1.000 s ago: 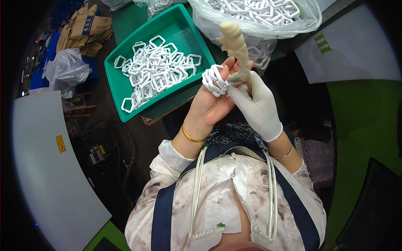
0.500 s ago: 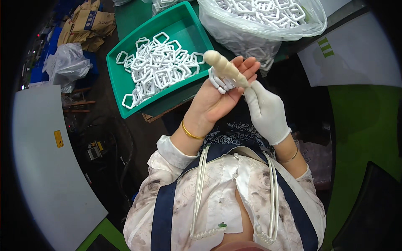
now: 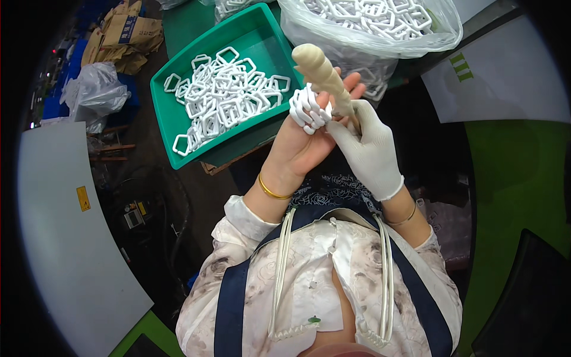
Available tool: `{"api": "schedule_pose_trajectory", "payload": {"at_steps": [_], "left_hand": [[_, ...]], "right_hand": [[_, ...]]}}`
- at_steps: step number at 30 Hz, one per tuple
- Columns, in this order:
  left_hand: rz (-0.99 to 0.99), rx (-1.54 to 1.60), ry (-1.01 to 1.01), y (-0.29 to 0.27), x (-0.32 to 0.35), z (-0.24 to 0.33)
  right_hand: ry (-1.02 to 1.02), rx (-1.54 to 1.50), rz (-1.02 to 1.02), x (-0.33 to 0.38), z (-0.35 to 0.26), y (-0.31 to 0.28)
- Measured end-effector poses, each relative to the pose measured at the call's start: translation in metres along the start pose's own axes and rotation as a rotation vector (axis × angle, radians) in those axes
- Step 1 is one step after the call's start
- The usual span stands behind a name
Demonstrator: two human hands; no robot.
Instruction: Assembling small white plastic rings onto a cylindrical component at a manual workstation.
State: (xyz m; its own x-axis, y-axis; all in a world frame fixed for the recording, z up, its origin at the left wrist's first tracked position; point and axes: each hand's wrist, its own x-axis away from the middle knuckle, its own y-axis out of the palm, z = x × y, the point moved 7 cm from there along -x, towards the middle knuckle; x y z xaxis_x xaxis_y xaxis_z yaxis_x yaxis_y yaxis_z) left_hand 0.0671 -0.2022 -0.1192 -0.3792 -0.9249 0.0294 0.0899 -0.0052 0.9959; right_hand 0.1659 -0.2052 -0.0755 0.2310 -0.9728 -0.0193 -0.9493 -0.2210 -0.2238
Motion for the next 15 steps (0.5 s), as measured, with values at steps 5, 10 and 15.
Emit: {"api": "schedule_pose_trajectory", "payload": {"at_steps": [5, 10, 15], "left_hand": [[0.114, -0.229, 0.099, -0.004, -0.001, 0.004], [0.044, -0.093, 0.033, 0.0, 0.0, -0.001], [0.045, -0.029, 0.08, -0.004, -0.001, 0.003]], "right_hand": [[-0.062, -0.042, 0.02, -0.004, 0.003, 0.001], [-0.145, 0.06, 0.004, -0.002, -0.003, -0.002], [0.031, -0.204, 0.348, -0.012, 0.018, -0.031]]}}
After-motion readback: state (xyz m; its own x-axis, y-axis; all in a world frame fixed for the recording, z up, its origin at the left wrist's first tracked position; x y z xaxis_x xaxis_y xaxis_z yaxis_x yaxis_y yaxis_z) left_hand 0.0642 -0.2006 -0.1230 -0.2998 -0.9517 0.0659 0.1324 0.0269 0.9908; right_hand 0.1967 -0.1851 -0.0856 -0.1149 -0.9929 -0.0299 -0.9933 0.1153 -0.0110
